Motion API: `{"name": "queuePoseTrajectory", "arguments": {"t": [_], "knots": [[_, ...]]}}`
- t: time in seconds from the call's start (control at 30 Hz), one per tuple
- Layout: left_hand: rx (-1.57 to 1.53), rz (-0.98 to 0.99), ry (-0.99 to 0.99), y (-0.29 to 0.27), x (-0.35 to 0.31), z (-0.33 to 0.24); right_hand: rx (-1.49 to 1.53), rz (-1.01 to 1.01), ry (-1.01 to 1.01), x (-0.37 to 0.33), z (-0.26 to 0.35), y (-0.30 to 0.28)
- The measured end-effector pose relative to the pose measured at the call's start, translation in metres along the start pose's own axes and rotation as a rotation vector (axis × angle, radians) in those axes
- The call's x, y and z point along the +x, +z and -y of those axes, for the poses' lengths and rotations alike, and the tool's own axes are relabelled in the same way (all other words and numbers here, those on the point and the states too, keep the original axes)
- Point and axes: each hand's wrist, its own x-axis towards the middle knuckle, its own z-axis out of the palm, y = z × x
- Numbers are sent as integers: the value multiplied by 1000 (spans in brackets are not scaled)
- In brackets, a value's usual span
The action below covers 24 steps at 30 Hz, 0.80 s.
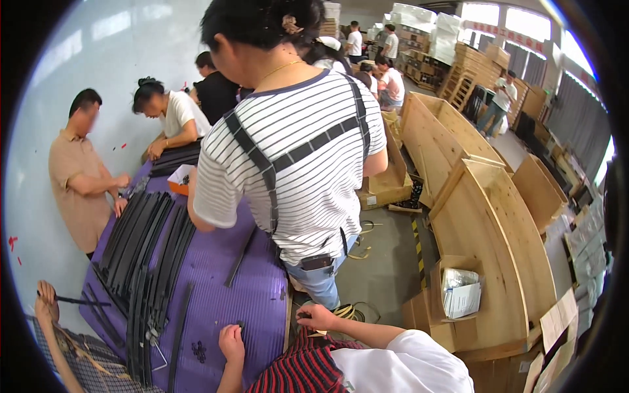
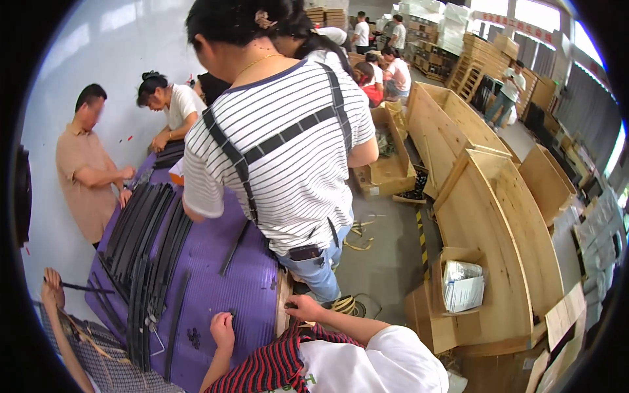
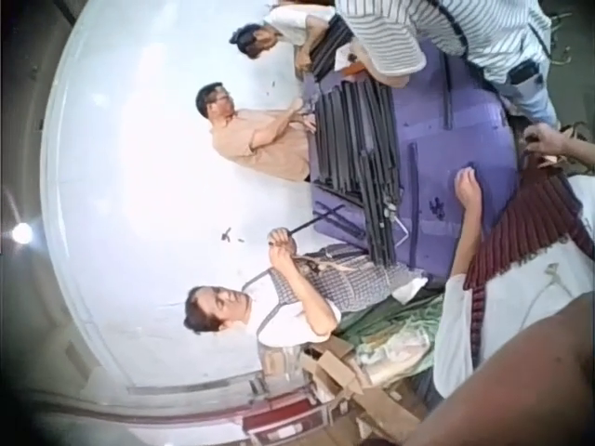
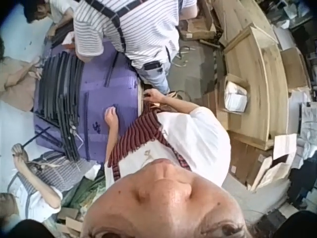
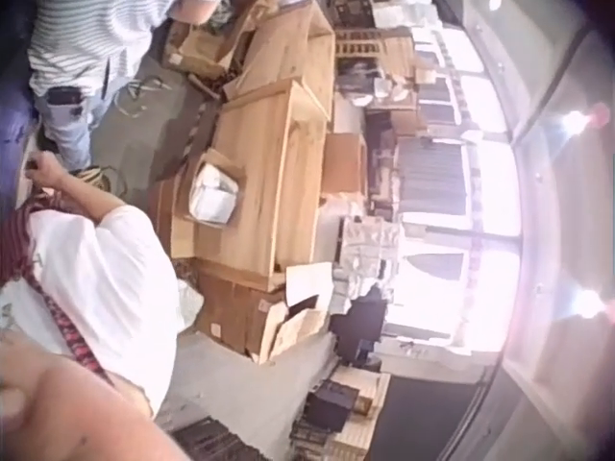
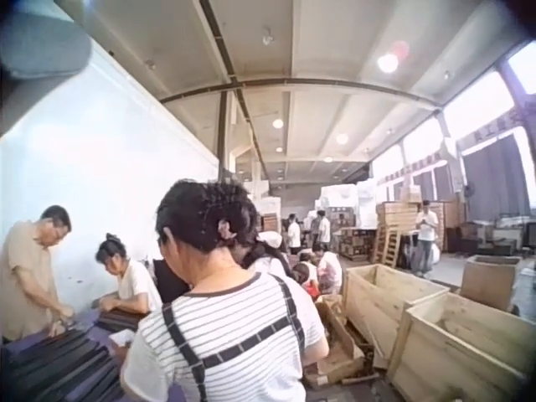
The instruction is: Applying adhesive tape to small black plastic components at a work table.
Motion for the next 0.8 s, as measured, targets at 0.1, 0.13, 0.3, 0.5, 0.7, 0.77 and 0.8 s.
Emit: {"name": "queuePoseTrajectory", "arguments": {"t": [0.1, 0.13, 0.3, 0.5, 0.7, 0.77, 0.8], "knots": [[14, 36, 14, -3, 3, 5, -86, -97, -73, -12, -14, -5], [23, 43, 24, -4, 4, 7, -48, -76, 14, -16, -14, -6], [29, 96, 48, -9, 8, 17, 34, -101, 112, -32, -17, -8], [-67, 213, -100, -16, 17, 10, 37, -89, 135, -32, -20, -8], [-206, 210, -279, -6, 15, 20, 26, -66, 113, -28, -19, -9], [-234, 197, -262, -7, 14, 29, 43, -14, 163, -22, -18, -6], [-223, 195, -242, -6, 17, 32, 54, -25, 185, -22, -23, -4]]}}
